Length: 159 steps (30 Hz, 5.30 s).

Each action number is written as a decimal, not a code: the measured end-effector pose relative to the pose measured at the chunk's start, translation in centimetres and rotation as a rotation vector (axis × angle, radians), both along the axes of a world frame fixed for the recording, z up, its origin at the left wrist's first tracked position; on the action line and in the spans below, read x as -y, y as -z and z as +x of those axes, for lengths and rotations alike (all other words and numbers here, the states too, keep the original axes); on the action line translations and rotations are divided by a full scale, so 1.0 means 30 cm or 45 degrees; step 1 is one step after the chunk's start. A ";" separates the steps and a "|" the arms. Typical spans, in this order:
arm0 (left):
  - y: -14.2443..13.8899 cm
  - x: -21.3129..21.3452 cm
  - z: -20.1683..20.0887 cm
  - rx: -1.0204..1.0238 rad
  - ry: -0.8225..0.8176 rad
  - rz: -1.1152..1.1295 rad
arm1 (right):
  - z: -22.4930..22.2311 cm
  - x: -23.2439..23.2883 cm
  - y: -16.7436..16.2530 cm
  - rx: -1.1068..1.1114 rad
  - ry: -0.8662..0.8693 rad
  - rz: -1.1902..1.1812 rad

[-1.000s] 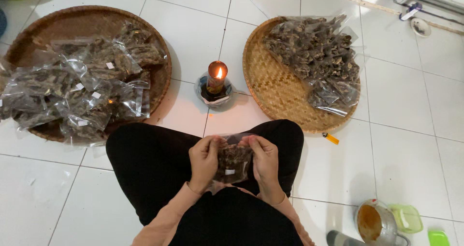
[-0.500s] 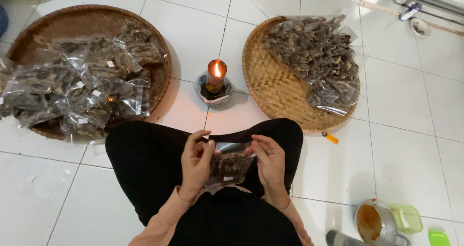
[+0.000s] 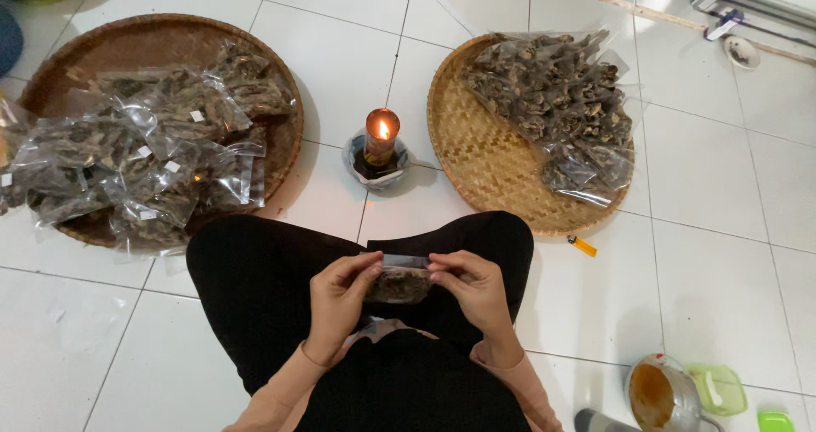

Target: The person sits on the floor and seals clear plastic bags filled with dried seafood pieces by melting the open end of each bag over a candle flame. They take bags one at a time from woven trays, press the plastic edges together near the flame, and place the sealed bag back on the tray.

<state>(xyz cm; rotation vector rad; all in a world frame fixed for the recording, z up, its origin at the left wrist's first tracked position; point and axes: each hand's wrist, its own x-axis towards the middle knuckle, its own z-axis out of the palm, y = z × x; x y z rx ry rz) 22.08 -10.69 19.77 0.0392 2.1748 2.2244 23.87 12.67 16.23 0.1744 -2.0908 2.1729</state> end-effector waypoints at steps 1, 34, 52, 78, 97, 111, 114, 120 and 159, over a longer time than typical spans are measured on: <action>0.000 -0.001 0.000 -0.086 -0.018 -0.018 | -0.001 0.005 -0.013 -0.073 0.009 0.066; -0.043 -0.042 -0.091 -0.904 0.156 -0.863 | -0.090 0.145 -0.251 -0.687 0.247 1.133; -0.136 -0.041 -0.110 -1.234 -0.013 -1.119 | -0.134 0.130 -0.315 -0.633 0.038 0.918; -0.197 -0.002 -0.247 -1.387 0.066 -1.169 | -0.228 0.145 -0.386 -0.955 0.209 1.226; -0.167 0.121 -0.348 -1.387 0.332 -1.045 | -0.249 0.071 -0.419 -0.727 0.232 1.036; -0.009 0.017 -0.312 -0.027 0.152 0.261 | -0.250 0.077 -0.341 -0.571 0.230 0.870; -0.002 -0.004 -0.297 -0.046 0.080 0.314 | -0.248 0.078 -0.333 -0.553 0.265 0.887; -0.115 0.030 -0.263 -0.660 0.130 -0.404 | -0.234 0.064 -0.320 -0.415 0.254 0.796; -0.355 0.054 -0.201 -1.432 0.191 -0.879 | -0.211 0.153 -0.504 -1.023 0.184 1.105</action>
